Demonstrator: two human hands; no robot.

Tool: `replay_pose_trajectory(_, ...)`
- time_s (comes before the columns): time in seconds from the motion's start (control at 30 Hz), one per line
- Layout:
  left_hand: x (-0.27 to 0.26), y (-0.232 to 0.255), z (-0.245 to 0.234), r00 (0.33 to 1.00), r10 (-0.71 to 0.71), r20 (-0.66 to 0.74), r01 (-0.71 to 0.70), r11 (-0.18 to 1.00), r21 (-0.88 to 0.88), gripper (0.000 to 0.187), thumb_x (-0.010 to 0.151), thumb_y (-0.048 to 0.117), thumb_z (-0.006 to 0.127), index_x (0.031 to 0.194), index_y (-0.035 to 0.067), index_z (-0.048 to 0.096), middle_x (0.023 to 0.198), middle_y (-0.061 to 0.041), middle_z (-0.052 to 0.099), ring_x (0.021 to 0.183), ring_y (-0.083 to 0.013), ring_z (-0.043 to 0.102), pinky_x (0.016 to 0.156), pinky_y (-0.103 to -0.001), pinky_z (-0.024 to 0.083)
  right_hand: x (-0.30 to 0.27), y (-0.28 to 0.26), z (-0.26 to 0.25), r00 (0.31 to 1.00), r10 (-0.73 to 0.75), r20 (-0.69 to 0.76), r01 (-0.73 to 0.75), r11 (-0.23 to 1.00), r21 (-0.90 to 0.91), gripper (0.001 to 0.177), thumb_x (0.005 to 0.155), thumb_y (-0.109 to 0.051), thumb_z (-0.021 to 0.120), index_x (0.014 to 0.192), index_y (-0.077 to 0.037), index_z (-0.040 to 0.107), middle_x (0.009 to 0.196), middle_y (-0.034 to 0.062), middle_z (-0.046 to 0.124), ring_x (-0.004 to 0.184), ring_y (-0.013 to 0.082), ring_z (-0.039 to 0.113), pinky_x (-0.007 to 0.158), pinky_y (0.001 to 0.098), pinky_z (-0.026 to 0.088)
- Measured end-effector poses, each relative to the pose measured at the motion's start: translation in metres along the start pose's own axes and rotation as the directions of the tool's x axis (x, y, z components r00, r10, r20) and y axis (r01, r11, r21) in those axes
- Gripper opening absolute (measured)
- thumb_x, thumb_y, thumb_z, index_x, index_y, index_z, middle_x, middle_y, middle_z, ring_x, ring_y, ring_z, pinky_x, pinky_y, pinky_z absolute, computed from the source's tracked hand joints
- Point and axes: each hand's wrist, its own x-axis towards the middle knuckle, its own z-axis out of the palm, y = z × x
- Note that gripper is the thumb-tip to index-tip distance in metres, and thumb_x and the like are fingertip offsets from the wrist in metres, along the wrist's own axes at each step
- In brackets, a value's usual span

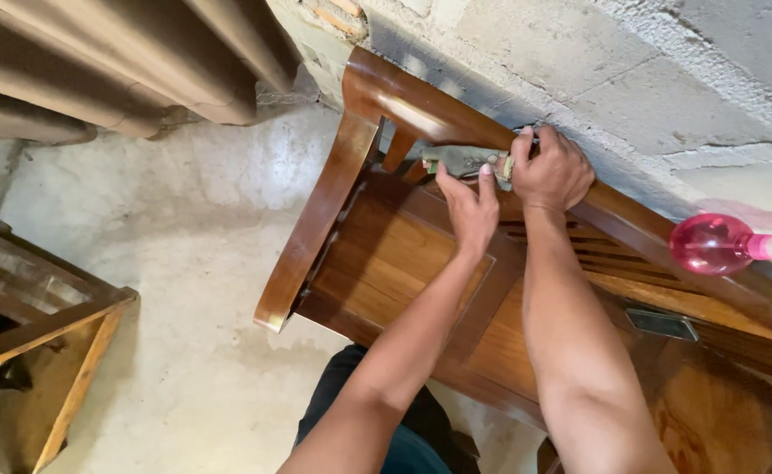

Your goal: The recorder is sanding a wooden bench using sandpaper and a spray bottle.

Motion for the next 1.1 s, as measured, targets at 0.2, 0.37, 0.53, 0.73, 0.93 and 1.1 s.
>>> replay_pose_trajectory(0.2,0.02,-0.012,-0.007,0.981,-0.193,-0.011,0.19,0.971,-0.145,0.066,0.103,0.024,0.059,0.152,-0.008,0.027,0.128,-0.033,0.058,0.111,-0.0399,0.062,0.1,-0.045,0.047,0.001,-0.002,-0.001,1.0,-0.006,-0.016,0.006,0.999,0.037,0.025,0.096,-0.033,0.068,0.083,-0.012,0.074,0.078,0.0143,0.072,0.069,0.0369,0.068,0.06,0.0483,0.051)
replay_pose_trajectory(0.37,0.056,-0.005,-0.023,0.96,-0.276,-0.057,0.254,0.935,-0.248,0.058,0.106,0.019,0.052,0.152,-0.005,0.027,0.121,-0.03,0.062,0.105,-0.035,0.065,0.097,-0.042,0.048,0.002,-0.003,-0.001,1.0,0.018,-0.005,-0.018,1.0,0.025,0.025,0.096,-0.032,0.068,0.082,-0.012,0.074,0.077,0.0138,0.073,0.066,0.036,0.068,0.058,0.0478,0.05)
replay_pose_trajectory(0.53,0.106,-0.04,-0.031,0.944,-0.277,-0.182,0.212,0.927,-0.308,0.054,0.104,0.018,0.05,0.15,-0.004,0.033,0.125,-0.03,0.06,0.105,-0.038,0.063,0.098,-0.043,0.049,0.002,-0.004,-0.003,1.0,0.022,0.016,-0.022,1.0,0.003,0.025,0.095,-0.031,0.069,0.081,-0.011,0.075,0.076,0.0134,0.073,0.063,0.035,0.067,0.056,0.047,0.049)
replay_pose_trajectory(0.73,0.144,-0.04,-0.054,0.9,-0.35,-0.26,0.291,0.926,-0.24,0.045,0.106,0.02,0.047,0.145,-0.002,0.046,0.138,-0.029,0.058,0.125,-0.0398,0.056,0.108,-0.043,0.039,0.002,-0.005,-0.003,0.999,-0.018,-0.028,0.018,1.0,-0.001,0.023,0.095,-0.03,0.069,0.082,-0.011,0.074,0.078,0.0131,0.073,0.067,0.0354,0.068,0.058,0.0468,0.051)
replay_pose_trajectory(0.93,0.142,0.013,-0.074,0.945,0.026,-0.327,-0.024,1.0,0.011,0.059,0.105,0.017,0.052,0.161,0.009,0.035,0.139,-0.027,0.046,0.128,-0.042,0.047,0.114,-0.048,0.036,0.002,-0.005,-0.001,0.999,-0.033,-0.034,0.032,0.999,-0.023,0.024,0.095,-0.03,0.068,0.079,-0.012,0.072,0.077,0.0128,0.072,0.067,0.036,0.067,0.057,0.0482,0.05)
replay_pose_trajectory(1.1,0.13,0.017,-0.085,0.955,0.289,-0.07,-0.255,0.916,0.31,0.06,0.096,0.012,0.062,0.153,0.023,0.05,0.141,-0.023,0.043,0.124,-0.041,0.043,0.111,-0.051,0.038,0.001,-0.005,0.002,0.998,-0.052,-0.033,0.05,0.998,-0.038,0.025,0.096,-0.031,0.068,0.079,-0.012,0.071,0.076,0.0125,0.071,0.067,0.036,0.067,0.057,0.0485,0.05)
